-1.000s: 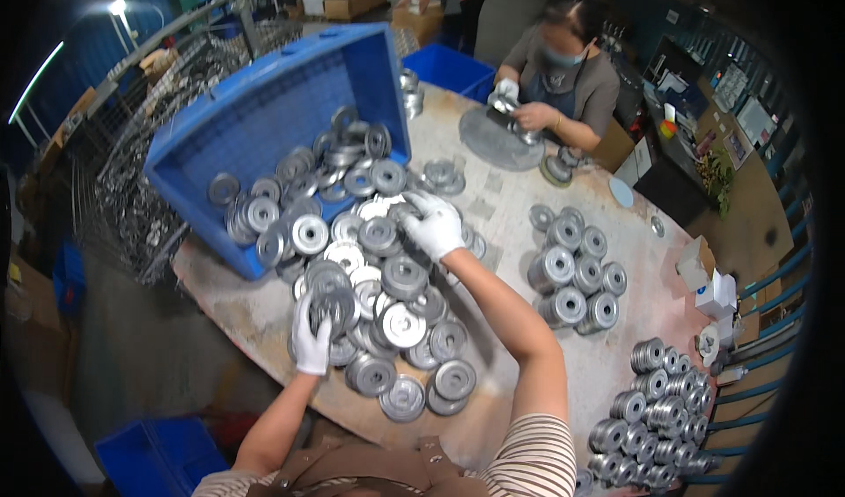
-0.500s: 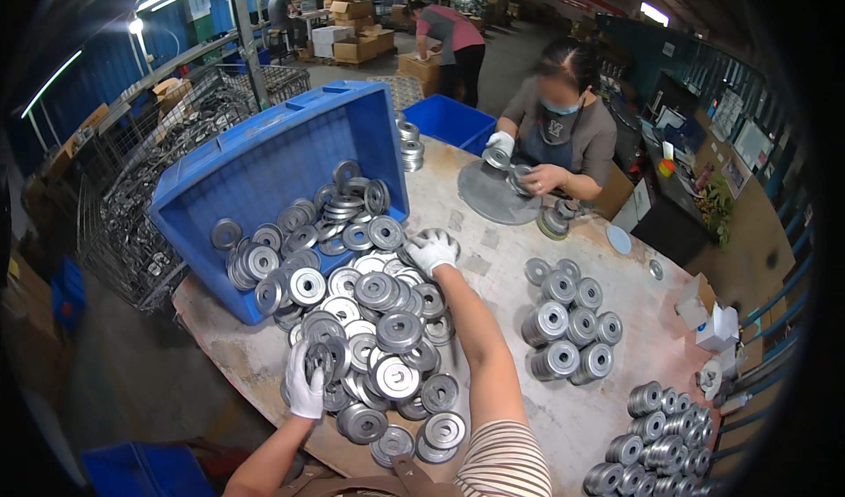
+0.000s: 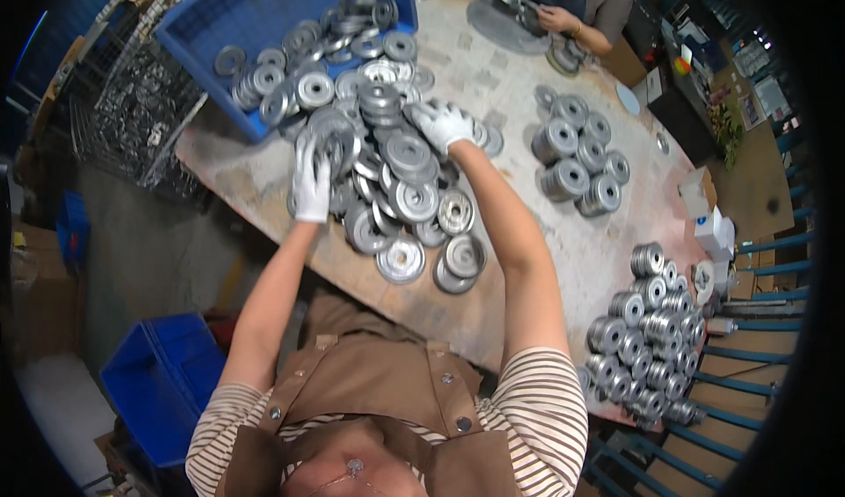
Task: The person sorts and stacks circular metal rings by hand, taking them from a large pile and organizing them into neat stacks.
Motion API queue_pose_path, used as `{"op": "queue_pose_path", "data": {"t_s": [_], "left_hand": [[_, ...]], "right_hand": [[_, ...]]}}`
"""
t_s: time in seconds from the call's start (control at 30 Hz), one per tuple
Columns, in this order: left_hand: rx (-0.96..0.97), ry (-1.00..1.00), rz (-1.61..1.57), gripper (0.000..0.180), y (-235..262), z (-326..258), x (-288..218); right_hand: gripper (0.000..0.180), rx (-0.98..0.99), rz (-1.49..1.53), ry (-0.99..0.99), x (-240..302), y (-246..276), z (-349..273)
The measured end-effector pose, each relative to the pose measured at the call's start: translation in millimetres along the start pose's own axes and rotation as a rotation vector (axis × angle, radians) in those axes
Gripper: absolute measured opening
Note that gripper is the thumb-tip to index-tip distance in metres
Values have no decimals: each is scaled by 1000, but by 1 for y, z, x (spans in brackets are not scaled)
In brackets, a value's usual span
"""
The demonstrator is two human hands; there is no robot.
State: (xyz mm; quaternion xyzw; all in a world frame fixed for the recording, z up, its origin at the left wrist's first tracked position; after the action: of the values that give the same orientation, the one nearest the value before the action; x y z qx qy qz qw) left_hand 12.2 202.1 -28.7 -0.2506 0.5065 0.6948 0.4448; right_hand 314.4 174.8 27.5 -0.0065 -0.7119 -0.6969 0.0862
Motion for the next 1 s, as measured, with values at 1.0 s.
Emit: {"op": "queue_pose_path", "data": {"t_s": [1.0], "left_hand": [[932,905,-957,45,17,-192,-131]], "right_hand": [[40,-585,1314,-554,122,-2,-291]]}}
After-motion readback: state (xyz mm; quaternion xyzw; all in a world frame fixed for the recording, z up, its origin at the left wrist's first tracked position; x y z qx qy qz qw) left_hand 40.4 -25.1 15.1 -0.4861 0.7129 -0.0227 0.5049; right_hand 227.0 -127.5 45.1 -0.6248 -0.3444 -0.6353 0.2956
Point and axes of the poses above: each hand's wrist, its own z-axis towards the middle knuckle, its own y-axis out of the back of the hand, x = y × z, the point moved 1 cm from there along z, towards the middle knuckle, and after that the axes turned 15 degrees about y, right-handed, at the moved point
